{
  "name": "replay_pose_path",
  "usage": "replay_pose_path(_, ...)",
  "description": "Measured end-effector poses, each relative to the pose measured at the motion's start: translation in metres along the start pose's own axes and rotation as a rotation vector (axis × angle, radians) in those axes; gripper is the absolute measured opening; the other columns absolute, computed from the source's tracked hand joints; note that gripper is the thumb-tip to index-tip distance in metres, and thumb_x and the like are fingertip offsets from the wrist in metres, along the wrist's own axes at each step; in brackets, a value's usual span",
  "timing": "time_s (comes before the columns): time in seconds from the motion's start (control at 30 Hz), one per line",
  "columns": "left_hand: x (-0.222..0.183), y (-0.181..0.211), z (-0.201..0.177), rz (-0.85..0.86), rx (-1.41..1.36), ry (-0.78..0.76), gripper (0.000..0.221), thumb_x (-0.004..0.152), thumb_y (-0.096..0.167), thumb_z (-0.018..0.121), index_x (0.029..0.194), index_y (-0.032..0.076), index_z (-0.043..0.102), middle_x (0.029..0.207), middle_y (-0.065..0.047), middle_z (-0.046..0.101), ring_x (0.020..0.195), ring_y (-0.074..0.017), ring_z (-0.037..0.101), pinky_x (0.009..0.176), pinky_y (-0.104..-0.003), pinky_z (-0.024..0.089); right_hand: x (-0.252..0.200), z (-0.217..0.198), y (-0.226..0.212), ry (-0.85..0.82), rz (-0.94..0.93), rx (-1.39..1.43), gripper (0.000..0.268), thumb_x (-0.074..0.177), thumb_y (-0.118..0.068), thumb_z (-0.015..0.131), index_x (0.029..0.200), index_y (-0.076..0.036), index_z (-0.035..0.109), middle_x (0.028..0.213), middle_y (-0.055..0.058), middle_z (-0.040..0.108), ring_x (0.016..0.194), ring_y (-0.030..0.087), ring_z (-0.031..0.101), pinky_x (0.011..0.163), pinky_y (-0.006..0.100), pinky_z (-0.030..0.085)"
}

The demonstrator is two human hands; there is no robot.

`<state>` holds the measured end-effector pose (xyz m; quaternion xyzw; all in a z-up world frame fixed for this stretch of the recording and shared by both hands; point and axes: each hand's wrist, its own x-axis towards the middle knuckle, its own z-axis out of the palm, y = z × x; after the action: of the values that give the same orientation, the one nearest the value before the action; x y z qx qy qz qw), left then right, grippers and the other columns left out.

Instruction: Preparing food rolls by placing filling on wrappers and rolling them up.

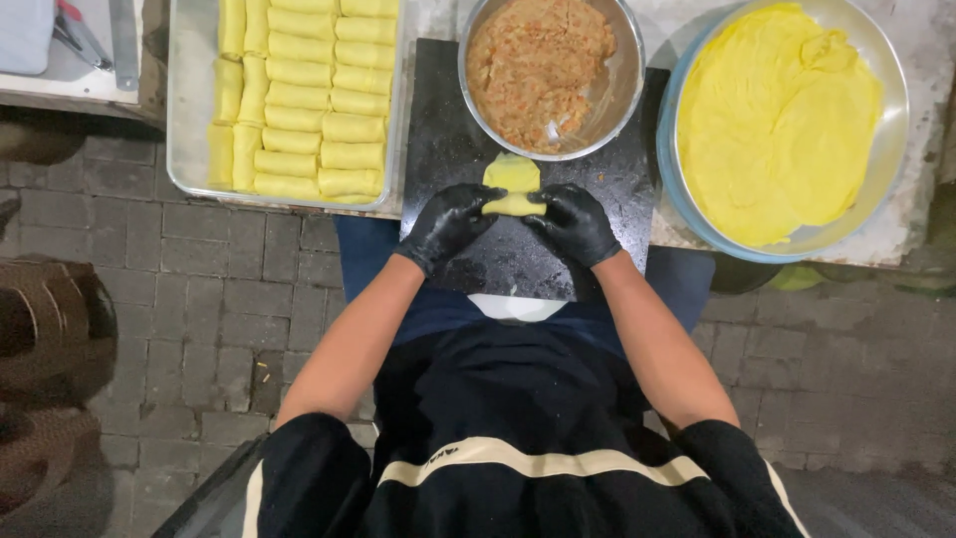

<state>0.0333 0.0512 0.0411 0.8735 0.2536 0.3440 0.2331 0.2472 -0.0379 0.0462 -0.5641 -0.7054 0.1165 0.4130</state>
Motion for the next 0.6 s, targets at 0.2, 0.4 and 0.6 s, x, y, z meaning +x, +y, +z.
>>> replay_pose_path(0.2, -0.049, -0.019, 0.024, -0.129, -0.018, -0.038, 0.027, 0.085, 0.029, 0.074, 0.112, 0.025, 0.073, 0.102, 0.0, 0.075, 0.097, -0.0182, 0.071, 0.088, -0.034, 0.058, -0.009, -0.003, -0.024, -0.059, 0.081, 0.071, 0.035, 0.074, -0.02, 0.09, 0.101, -0.006, 0.074, 0.1, 0.019, 0.072, 0.097, 0.037, 0.068, 0.084, 0.046, 0.055)
replay_pose_path(0.4, -0.071, -0.001, 0.022, -0.33, -0.285, -0.047, 0.027, 0.084, 0.018, 0.077, 0.11, 0.014, 0.073, 0.099, -0.013, 0.075, 0.09, -0.0321, 0.072, 0.084, -0.044, 0.058, -0.024, -0.008, -0.037, -0.204, 0.177, 0.096, 0.035, 0.072, -0.024, 0.09, 0.101, -0.011, 0.075, 0.101, 0.017, 0.072, 0.098, 0.035, 0.069, 0.084, 0.044, 0.057)
replay_pose_path(0.6, -0.076, 0.019, -0.004, -0.56, -0.353, -0.212, 0.036, 0.074, 0.027, 0.085, 0.108, 0.029, 0.075, 0.092, -0.003, 0.074, 0.082, -0.0202, 0.072, 0.073, -0.034, 0.061, -0.026, -0.016, -0.054, -0.315, 0.28, 0.207, 0.035, 0.071, -0.021, 0.089, 0.099, -0.008, 0.072, 0.102, 0.02, 0.072, 0.1, 0.038, 0.068, 0.083, 0.047, 0.057)
